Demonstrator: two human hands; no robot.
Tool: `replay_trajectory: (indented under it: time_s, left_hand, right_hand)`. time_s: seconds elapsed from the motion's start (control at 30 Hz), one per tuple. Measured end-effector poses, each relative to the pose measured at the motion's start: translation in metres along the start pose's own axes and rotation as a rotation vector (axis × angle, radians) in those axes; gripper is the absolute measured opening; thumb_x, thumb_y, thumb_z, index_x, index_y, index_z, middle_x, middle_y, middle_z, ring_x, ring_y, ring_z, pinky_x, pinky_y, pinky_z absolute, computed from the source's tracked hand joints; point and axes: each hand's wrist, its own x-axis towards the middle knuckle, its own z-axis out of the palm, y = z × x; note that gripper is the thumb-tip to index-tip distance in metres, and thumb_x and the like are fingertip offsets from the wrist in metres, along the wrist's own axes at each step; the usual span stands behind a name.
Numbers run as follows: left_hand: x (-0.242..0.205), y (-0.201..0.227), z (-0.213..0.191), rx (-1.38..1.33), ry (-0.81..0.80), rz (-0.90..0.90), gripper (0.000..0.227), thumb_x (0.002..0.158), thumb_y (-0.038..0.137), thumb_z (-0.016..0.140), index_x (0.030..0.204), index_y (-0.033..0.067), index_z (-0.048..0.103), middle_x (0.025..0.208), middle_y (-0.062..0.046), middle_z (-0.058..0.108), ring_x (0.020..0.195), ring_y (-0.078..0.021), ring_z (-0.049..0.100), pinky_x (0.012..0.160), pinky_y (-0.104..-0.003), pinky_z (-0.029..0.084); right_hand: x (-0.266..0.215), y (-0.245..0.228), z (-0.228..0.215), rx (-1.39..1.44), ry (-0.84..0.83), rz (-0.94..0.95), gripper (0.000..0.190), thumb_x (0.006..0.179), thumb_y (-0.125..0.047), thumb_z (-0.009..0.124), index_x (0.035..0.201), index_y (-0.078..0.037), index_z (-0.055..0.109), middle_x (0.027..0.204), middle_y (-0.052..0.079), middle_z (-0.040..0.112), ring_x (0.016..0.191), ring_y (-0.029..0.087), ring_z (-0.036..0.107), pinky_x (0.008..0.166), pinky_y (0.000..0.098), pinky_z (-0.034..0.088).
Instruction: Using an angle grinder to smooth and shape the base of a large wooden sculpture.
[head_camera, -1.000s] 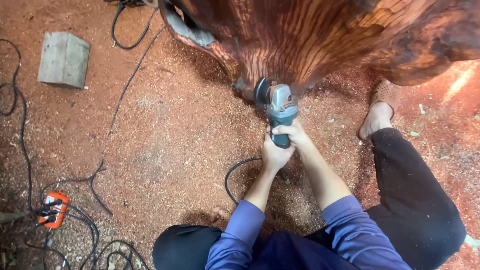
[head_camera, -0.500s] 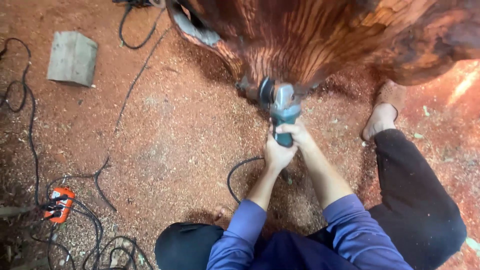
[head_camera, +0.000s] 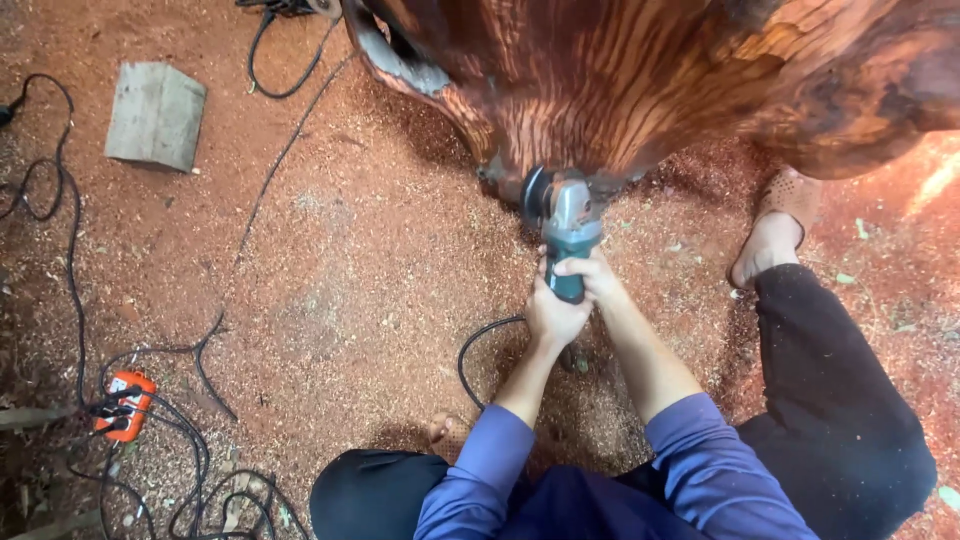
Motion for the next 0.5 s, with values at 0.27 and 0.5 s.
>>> replay_trajectory:
  time_s: [0.27, 0.5]
  left_hand:
    - [-0.017, 0.038, -0.022, -0.082, -0.046, 0.046, 0.074, 0.059, 0.027, 0.083, 0.127, 0.0118, 0.058, 0.109, -0.016, 0.075, 0.114, -0.0356, 0.069, 0.094, -0.048, 0.058]
    - [-0.005, 0.013, 0.002, -0.102, 0.023, 0.105, 0.079, 0.055, 0.025, 0.086, 0.128, 0.0143, 0.059, 0.101, -0.016, 0.076, 0.107, -0.0346, 0.072, 0.089, -0.048, 0.06]
  right_hand:
    - [-0.008, -0.031, 0.009, -0.143, 0.012, -0.117, 0.052, 0.054, 0.002, 0.082, 0.105, 0.001, 0.07, 0.088, 0.016, 0.07, 0.085, 0.023, 0.069, 0.081, 0.0412, 0.056]
    - [-0.006, -0.034, 0.016, -0.168, 0.056, -0.13, 0.053, 0.051, 0.004, 0.084, 0.102, -0.001, 0.071, 0.083, 0.013, 0.068, 0.078, 0.021, 0.067, 0.076, 0.0387, 0.055]
